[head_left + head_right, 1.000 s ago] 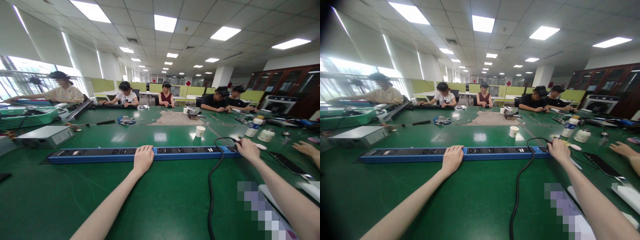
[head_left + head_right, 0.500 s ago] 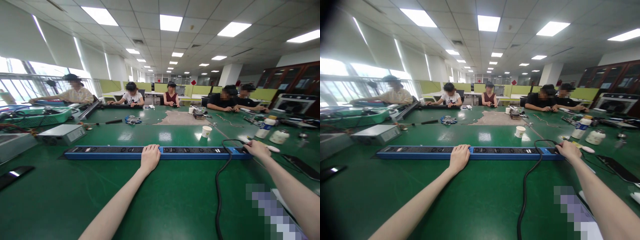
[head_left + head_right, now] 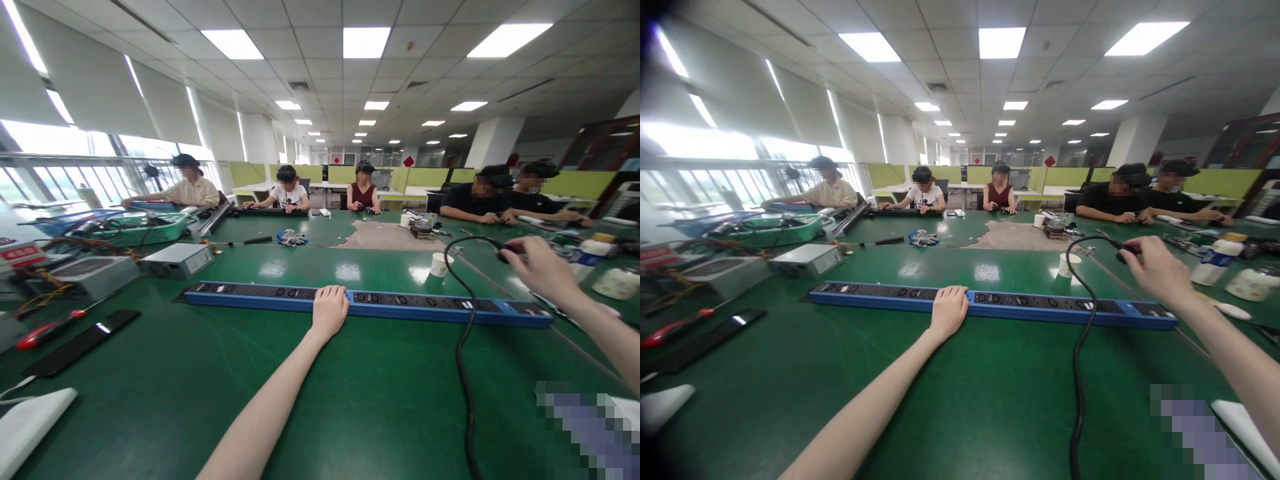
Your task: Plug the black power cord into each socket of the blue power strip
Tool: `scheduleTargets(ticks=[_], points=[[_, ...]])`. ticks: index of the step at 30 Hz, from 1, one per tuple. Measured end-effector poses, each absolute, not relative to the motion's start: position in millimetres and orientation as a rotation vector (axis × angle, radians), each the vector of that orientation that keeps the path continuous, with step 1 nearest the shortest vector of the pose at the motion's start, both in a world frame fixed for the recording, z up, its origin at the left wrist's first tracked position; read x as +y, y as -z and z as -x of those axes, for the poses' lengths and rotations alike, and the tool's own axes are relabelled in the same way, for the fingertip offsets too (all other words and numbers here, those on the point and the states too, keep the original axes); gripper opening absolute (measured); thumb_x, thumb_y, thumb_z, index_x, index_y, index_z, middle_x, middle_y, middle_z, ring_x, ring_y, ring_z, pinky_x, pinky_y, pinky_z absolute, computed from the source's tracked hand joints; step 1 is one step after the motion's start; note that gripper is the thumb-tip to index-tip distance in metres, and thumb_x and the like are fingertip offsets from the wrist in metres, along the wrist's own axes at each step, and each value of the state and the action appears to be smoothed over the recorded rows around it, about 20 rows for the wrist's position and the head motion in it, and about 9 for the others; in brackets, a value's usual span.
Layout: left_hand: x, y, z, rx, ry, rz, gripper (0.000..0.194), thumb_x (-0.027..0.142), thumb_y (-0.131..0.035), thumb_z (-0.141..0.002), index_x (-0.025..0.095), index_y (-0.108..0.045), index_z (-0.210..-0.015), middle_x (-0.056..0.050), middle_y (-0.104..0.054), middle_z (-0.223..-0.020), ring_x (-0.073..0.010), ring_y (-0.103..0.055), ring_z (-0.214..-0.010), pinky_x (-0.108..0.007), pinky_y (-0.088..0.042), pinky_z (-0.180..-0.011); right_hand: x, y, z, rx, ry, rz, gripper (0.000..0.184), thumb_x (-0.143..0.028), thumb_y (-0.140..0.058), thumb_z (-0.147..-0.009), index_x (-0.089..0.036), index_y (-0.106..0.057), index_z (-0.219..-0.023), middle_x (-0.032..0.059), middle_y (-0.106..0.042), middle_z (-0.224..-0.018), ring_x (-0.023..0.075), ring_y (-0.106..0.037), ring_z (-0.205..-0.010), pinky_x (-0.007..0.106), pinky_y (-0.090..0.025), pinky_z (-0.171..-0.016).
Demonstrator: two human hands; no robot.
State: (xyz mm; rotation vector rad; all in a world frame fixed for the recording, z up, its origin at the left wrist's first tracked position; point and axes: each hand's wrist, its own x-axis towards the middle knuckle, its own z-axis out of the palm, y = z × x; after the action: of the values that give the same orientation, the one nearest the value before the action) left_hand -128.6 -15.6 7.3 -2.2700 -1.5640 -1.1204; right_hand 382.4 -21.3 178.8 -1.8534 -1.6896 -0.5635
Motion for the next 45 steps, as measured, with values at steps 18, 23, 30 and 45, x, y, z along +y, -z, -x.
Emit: scheduleTargets(ticks=[18, 23, 30, 45], points=[[-113.7, -149.8, 158.5, -1.242, 1.295, 3.003, 0.035, 0.044, -0.052, -0.109, 0.028, -0.069, -0.136, -0.008, -0.079, -0.121, -0.0251, -0.076, -0.102, -0.035, -0.058, -0.089, -86.9, -149.5, -93.8, -2.253, -0.214, 0.888, 0.038, -0.052, -0.059, -0.104, -0.043, -0.061, -0.140, 0.0004, -0.075, -0.130, 0.0278, -0.075, -0.112, 0.049, -0.066, -0.093], [-76.6, -142.0, 215.5, -1.729, 1.119, 2.642, 0.036, 0.040, -0.049, -0.110, 0.020, -0.078, -0.117, -0.008, -0.081, -0.092, -0.0218, -0.075, -0.075, -0.031, -0.055, -0.079, -28.7, -109.3, -165.1, -2.161, -0.113, 1.198, 0.039, -0.056, -0.052, -0.103, -0.033, -0.067, -0.131, 0.0049, -0.076, -0.129, 0.0291, -0.074, -0.113, 0.049, -0.064, -0.096], [-32.8, -123.3, 369.4, -2.417, 0.769, 2.014, 0.032, 0.044, -0.065, -0.098, 0.019, -0.085, -0.102, -0.007, -0.078, -0.072, -0.0258, -0.077, -0.079, -0.030, -0.055, -0.082, 3.1, -5.7, -279.1, -1.939, 0.263, 1.951, 0.055, -0.047, -0.028, -0.107, -0.023, -0.073, -0.128, 0.0116, -0.073, -0.139, 0.0315, -0.063, -0.131, 0.052, -0.046, -0.113], [-16.0, -86.9, 422.4, -2.584, 0.765, 1.645, 0.041, 0.052, -0.071, -0.092, 0.017, -0.085, -0.107, -0.010, -0.080, -0.077, -0.0291, -0.078, -0.088, -0.035, -0.058, -0.091, -3.2, 13.4, -275.2, -1.806, 0.457, 1.902, 0.051, -0.041, -0.024, -0.110, -0.027, -0.072, -0.123, 0.0101, -0.074, -0.137, 0.0273, -0.060, -0.132, 0.044, -0.037, -0.111]])
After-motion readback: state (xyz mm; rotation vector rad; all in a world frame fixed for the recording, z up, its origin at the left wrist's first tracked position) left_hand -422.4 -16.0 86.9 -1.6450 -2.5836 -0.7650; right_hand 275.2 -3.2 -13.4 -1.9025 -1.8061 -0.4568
